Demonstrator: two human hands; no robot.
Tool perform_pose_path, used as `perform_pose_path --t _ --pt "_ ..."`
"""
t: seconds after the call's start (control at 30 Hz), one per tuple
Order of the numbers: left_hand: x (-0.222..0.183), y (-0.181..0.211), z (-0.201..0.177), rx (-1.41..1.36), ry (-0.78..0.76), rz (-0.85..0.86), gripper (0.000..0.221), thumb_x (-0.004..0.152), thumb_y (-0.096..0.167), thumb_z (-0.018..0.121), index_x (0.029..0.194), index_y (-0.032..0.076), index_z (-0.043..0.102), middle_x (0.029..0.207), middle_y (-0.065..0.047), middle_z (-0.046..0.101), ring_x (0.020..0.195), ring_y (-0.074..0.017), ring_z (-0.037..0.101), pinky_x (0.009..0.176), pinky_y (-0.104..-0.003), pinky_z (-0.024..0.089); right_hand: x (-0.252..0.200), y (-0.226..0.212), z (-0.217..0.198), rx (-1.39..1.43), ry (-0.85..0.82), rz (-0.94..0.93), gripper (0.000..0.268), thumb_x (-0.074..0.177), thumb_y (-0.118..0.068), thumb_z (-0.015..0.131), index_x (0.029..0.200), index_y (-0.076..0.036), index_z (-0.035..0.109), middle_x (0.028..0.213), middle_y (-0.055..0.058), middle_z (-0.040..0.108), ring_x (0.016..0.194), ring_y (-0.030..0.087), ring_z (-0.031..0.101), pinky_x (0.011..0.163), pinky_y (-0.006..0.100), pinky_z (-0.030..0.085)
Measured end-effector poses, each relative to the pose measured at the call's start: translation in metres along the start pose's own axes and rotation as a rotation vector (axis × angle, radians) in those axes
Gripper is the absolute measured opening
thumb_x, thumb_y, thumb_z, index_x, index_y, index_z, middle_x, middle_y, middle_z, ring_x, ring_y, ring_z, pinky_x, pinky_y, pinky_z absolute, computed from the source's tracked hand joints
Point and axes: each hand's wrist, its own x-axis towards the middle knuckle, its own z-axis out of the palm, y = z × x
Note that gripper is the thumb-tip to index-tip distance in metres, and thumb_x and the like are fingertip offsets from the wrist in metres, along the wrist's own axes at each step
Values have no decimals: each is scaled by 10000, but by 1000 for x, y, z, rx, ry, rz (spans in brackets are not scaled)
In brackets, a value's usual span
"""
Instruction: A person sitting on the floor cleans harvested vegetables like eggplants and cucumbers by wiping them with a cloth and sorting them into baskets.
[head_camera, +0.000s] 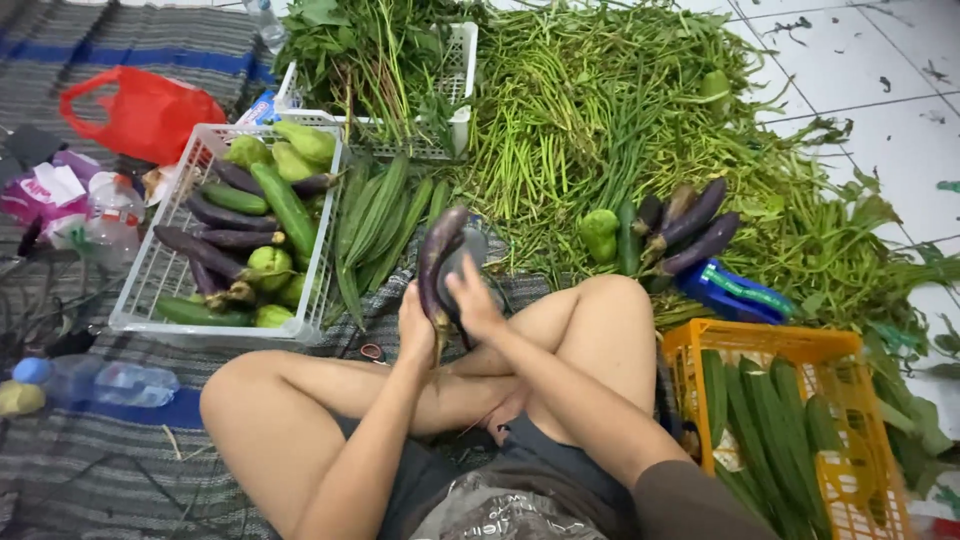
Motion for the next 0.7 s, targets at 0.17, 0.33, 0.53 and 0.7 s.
perform_pose_path --t 0.17,0.33,0.53,0.7 --pt "45 -45 -13 -216 96 463 549 1143 401 240 1402 77 601 1301 -198 628 1169 -236 553 1104 -390 382 -1 30 18 -119 -293 -252 638 1064 -395 499 1574 -46 344 1588 192 366 1484 245 316 1253 401 227" --pt "56 -54 -19 -529 29 -49 581 999 687 495 1137 164 707 945 -3 681 820 -136 584 819 -214 512 -10 29 9 -258 -427 -443 683 1047 -418 537 1568 -17 350 1597 233 339 1487 314 308 1253 446 233" --pt "82 -60 -8 -712 -126 -273 607 912 663 654 1099 88 715 960 -101 736 781 -208 684 691 -320 581 -4 7 -7 -290 -520 -387 793 1076 -523 385 1650 -95 44 1691 188 -90 1541 382 -41 1250 509 116" --pt "60 -58 4 -736 -94 -443 648 792 649 788 1092 87 671 904 -112 716 722 -257 683 502 -384 535 24 21 -16 -464 -339 -645 847 1023 -565 443 1659 -124 98 1697 219 -90 1505 503 -84 1231 575 134"
